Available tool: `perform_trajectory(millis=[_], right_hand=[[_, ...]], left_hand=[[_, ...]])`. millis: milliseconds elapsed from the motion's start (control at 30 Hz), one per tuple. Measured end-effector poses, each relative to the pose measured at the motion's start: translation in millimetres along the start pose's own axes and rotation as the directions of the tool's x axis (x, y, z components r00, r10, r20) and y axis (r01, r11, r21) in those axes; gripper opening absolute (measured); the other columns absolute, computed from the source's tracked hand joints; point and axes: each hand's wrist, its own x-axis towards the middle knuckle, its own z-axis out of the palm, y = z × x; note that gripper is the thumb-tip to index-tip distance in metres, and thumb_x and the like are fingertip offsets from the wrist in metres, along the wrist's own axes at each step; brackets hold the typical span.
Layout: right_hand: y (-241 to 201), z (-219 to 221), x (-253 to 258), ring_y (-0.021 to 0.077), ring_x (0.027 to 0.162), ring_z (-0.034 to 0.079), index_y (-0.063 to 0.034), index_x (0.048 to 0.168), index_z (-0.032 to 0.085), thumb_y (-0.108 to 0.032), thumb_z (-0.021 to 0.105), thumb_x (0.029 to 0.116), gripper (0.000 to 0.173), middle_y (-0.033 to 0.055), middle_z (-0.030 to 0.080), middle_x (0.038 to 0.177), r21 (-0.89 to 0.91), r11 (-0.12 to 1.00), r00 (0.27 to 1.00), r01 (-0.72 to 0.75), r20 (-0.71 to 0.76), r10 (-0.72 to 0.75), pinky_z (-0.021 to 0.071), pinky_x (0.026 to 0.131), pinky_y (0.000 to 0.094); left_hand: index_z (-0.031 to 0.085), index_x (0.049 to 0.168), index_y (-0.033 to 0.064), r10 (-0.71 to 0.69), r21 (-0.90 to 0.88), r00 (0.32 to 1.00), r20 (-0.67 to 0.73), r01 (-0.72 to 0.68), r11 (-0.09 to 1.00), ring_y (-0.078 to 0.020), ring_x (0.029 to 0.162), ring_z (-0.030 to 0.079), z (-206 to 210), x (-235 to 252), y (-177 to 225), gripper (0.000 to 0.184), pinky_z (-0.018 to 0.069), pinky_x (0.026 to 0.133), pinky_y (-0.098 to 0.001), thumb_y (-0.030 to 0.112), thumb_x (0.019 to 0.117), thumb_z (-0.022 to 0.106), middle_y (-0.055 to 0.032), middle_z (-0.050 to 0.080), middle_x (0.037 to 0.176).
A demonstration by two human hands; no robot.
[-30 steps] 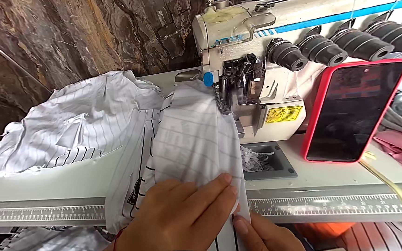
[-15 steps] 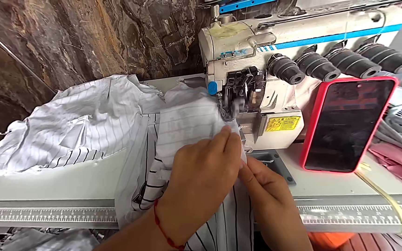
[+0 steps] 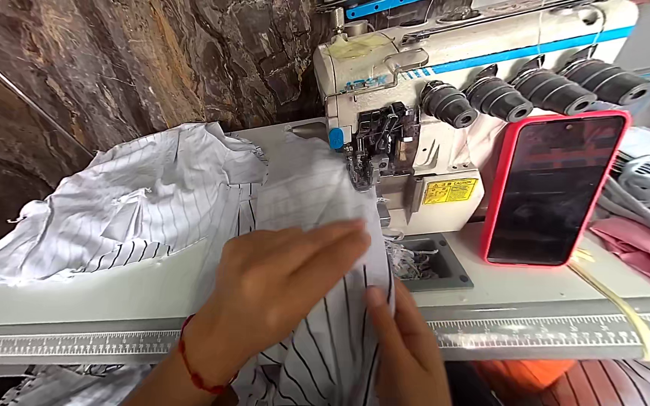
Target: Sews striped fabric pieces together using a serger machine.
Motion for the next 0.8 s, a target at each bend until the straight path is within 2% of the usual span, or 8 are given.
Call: perform_trajectory(millis=[33,67,133,233,400,567,700,800], right_hand=[[2.3,-6.6,-0.5,-0.0045,0.097,0.065,-0.0025,0.109,0.068,-0.011,0.048,0.1071,0.022,-0.0073,0.071,0.104,-0.014,0.999,0.998,0.052,-0.035,-0.053,0.0563,0.088,0.0183],[2.3,-11.8,-1.6,-0.0046,0.096,0.064,-0.006,0.103,0.072,-0.012,0.05,0.1067,0.024,-0.0078,0.07,0.102,-0.031,0.996,0.996,0.086,-0.034,-0.087,0.0553,0.087,0.0175],[-5.1,-18.4,-5.5,-0.007,0.088,0.066,-0.0097,0.096,0.075,-0.011,0.054,0.1046,0.023,-0.0111,0.073,0.094,-0.051,0.996,0.997,0.076,0.023,-0.075,0.0564,0.08,0.0157],[-17.2,-23.3,-13.2,-0.0068,0.076,0.067,-0.0033,0.096,0.073,-0.005,0.055,0.1032,0.019,-0.0097,0.074,0.083,-0.061,0.998,0.989,-0.011,0.15,0.02,0.0575,0.071,0.0158],[-16.9,-23.1,-18.1,-0.0073,0.076,0.067,-0.0026,0.095,0.071,-0.006,0.055,0.1036,0.019,-0.0095,0.074,0.082,-0.078,0.996,0.981,-0.039,0.185,0.052,0.0574,0.071,0.0159],[-17.7,-17.2,8.5,-0.0068,0.073,0.066,-0.0044,0.096,0.07,-0.005,0.052,0.1038,0.019,-0.011,0.071,0.079,-0.115,0.993,0.988,0.016,0.158,0.002,0.0569,0.067,0.0152],[-9.4,-13.2,34.1,-0.0084,0.064,0.059,-0.0082,0.087,0.068,-0.008,0.051,0.1034,0.024,-0.0122,0.063,0.07,-0.128,0.988,0.993,0.082,0.094,-0.071,0.0496,0.058,0.0106],[-5.3,-14.3,46.0,-0.0067,0.058,0.055,-0.0113,0.081,0.067,-0.01,0.05,0.1024,0.027,-0.0117,0.059,0.064,-0.147,0.987,0.996,0.071,0.067,-0.061,0.0459,0.053,0.0108]], left_hand=[[0.074,0.106,0.0128,0.033,-0.001,0.999,0.027,-0.033,0.999,-0.009,0.065,0.062,0.9,-5.2,1.8,0.014,0.0424,0.056,-0.023,0.013,0.1024,0.06,-0.0013,0.078,0.105],[0.073,0.108,0.0132,0.06,-0.001,0.997,0.055,-0.06,0.998,-0.0099,0.06,0.058,1.1,-9.8,3.7,0.015,0.0397,0.054,-0.0245,0.012,0.1029,0.058,-0.0005,0.078,0.103],[0.071,0.11,0.0124,0.089,-0.005,0.992,0.092,-0.089,0.996,-0.0116,0.058,0.056,0.1,-16.3,7.5,0.016,0.0387,0.054,-0.0262,0.013,0.1041,0.056,-0.0007,0.078,0.103],[0.071,0.109,0.0121,0.062,-0.011,0.994,0.095,-0.062,0.998,-0.0125,0.058,0.057,0.1,-24.0,16.2,0.015,0.0394,0.054,-0.0269,0.018,0.1046,0.058,-0.0021,0.079,0.103],[0.071,0.11,0.0112,0.004,0.059,0.997,0.077,-0.008,0.998,-0.0127,0.055,0.053,8.1,-24.6,32.5,0.016,0.0369,0.053,-0.0269,0.017,0.104,0.058,-0.0025,0.079,0.103],[0.077,0.101,0.0089,-0.078,0.163,0.996,0.039,0.071,0.984,-0.0131,0.056,0.059,26.6,-2.7,35.2,0.019,0.0394,0.049,-0.0261,0.013,0.1007,0.058,-0.0033,0.079,0.093],[0.079,0.097,0.0081,-0.116,0.222,0.993,-0.004,0.114,0.968,-0.0133,0.056,0.061,40.8,15.1,33.4,0.018,0.0399,0.047,-0.0258,0.012,0.0961,0.061,-0.0046,0.079,0.094],[0.079,0.095,0.0079,-0.164,0.248,0.986,-0.013,0.162,0.955,-0.0144,0.057,0.064,48.9,22.6,33.4,0.018,0.0419,0.045,-0.026,0.012,0.0935,0.062,-0.0054,0.079,0.092]])
